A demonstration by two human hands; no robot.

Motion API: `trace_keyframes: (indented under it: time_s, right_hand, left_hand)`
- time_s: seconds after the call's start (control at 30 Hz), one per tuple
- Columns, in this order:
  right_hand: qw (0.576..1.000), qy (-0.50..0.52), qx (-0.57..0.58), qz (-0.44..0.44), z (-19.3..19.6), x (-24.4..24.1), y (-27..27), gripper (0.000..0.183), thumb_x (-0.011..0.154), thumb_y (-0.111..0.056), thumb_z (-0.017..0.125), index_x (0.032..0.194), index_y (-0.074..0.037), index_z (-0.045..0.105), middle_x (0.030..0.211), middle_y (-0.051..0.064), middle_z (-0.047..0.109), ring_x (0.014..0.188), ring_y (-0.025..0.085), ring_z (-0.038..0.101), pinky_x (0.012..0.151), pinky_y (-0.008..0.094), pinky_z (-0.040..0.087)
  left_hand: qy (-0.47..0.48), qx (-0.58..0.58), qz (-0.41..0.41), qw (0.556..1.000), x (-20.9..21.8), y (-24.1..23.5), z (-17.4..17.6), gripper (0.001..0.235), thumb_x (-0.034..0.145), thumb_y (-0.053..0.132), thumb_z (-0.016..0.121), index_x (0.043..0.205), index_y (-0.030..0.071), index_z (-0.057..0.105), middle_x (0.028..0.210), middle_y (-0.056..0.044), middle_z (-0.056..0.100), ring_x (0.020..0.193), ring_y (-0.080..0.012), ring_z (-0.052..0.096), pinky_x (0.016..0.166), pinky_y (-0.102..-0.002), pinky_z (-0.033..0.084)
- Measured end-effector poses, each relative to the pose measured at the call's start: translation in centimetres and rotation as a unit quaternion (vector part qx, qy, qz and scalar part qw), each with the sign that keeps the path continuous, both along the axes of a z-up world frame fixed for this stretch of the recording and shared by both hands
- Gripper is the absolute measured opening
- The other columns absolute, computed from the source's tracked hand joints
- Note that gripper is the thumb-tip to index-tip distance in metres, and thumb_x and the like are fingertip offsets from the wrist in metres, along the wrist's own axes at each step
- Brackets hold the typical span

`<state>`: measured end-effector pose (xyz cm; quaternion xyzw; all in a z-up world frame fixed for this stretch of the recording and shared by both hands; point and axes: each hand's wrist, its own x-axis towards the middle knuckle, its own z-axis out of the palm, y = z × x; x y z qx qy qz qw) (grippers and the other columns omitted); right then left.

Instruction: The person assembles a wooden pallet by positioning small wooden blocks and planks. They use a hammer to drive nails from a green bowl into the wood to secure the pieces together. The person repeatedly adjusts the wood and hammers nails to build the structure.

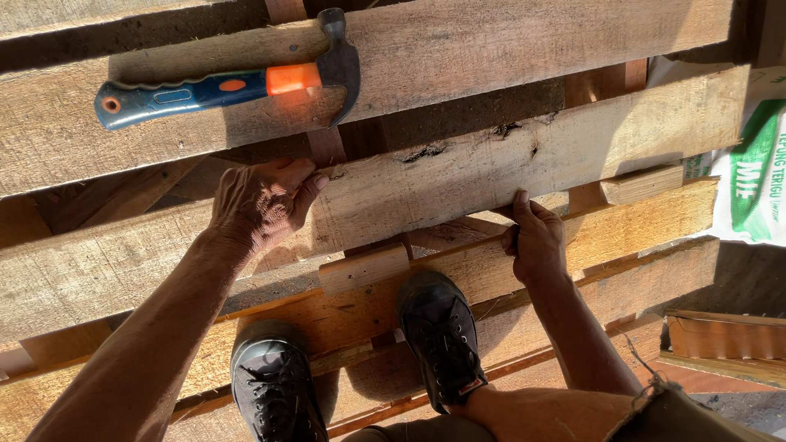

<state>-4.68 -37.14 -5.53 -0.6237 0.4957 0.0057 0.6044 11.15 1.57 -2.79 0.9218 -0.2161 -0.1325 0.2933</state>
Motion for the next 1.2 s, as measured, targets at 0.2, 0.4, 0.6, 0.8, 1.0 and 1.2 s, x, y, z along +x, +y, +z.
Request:
trace_keyframes:
  time_s: [0.2, 0.4, 0.6, 0.8, 1.0, 1.2]
  right_hand:
    - [1.000, -0.003, 0.006, 0.000, 0.1, 0.0, 0.0, 0.038, 0.115, -0.039, 0.068, 0.103, -0.004, 0.072, 0.099, 0.015, 0.083, 0.037, 0.015, 0.057, 0.034, 0.027, 0.046]
    - [1.000, -0.001, 0.007, 0.008, -2.0, -0.9, -1.2, 0.038, 0.117, -0.038, 0.067, 0.104, -0.003, 0.071, 0.099, 0.016, 0.083, 0.038, 0.016, 0.058, 0.034, 0.027, 0.046]
    - [0.999, 0.030, -0.013, 0.006, 1.2, 0.7, 1.6, 0.044, 0.116, -0.041, 0.067, 0.116, 0.003, 0.065, 0.100, 0.020, 0.082, 0.047, 0.020, 0.066, 0.041, 0.034, 0.059]
    - [0.997, 0.060, 0.055, 0.020, 2.0, 1.1, 7.1, 0.060, 0.107, -0.042, 0.078, 0.126, 0.012, 0.060, 0.097, 0.026, 0.079, 0.064, 0.033, 0.076, 0.053, 0.049, 0.070]
    - [0.994, 0.071, 0.023, 0.082, 0.6, 0.3, 7.9, 0.044, 0.112, -0.035, 0.072, 0.116, 0.008, 0.066, 0.085, 0.024, 0.078, 0.060, 0.032, 0.077, 0.048, 0.043, 0.066]
    - [0.992, 0.077, 0.035, 0.091, -0.9, 0.0, 7.0, 0.042, 0.113, -0.036, 0.072, 0.110, 0.006, 0.068, 0.077, 0.022, 0.075, 0.061, 0.031, 0.078, 0.048, 0.038, 0.064]
  left_hand:
    - [0.012, -0.010, 0.010, 1.000, -0.1, -0.1, 0.3, 0.022, 0.111, 0.041, 0.067, 0.100, 0.023, 0.075, 0.093, -0.008, 0.082, 0.083, -0.0407, 0.079, 0.068, -0.047, 0.062]
    - [-0.020, 0.033, -0.016, 0.999, 0.0, 0.3, -0.9, 0.023, 0.111, 0.046, 0.066, 0.100, 0.026, 0.073, 0.091, -0.006, 0.079, 0.082, -0.0389, 0.079, 0.070, -0.049, 0.063]
    - [-0.022, 0.085, -0.024, 0.996, 0.2, 0.9, -0.3, 0.031, 0.110, 0.056, 0.064, 0.104, 0.027, 0.072, 0.088, -0.005, 0.077, 0.083, -0.0356, 0.080, 0.072, -0.047, 0.063]
    - [0.127, 0.195, 0.012, 0.972, 2.1, 5.6, 3.2, 0.057, 0.106, 0.074, 0.055, 0.109, 0.023, 0.079, 0.083, -0.013, 0.079, 0.092, -0.0401, 0.079, 0.085, -0.050, 0.060]
    - [0.208, 0.320, 0.028, 0.924, 2.7, 8.6, 4.3, 0.078, 0.108, 0.086, 0.039, 0.114, 0.023, 0.082, 0.101, -0.014, 0.085, 0.115, -0.0401, 0.079, 0.095, -0.049, 0.057]
    - [0.251, 0.323, 0.028, 0.912, 2.7, 9.0, 3.8, 0.083, 0.107, 0.086, 0.031, 0.113, 0.023, 0.085, 0.101, -0.017, 0.085, 0.119, -0.0417, 0.077, 0.097, -0.049, 0.057]
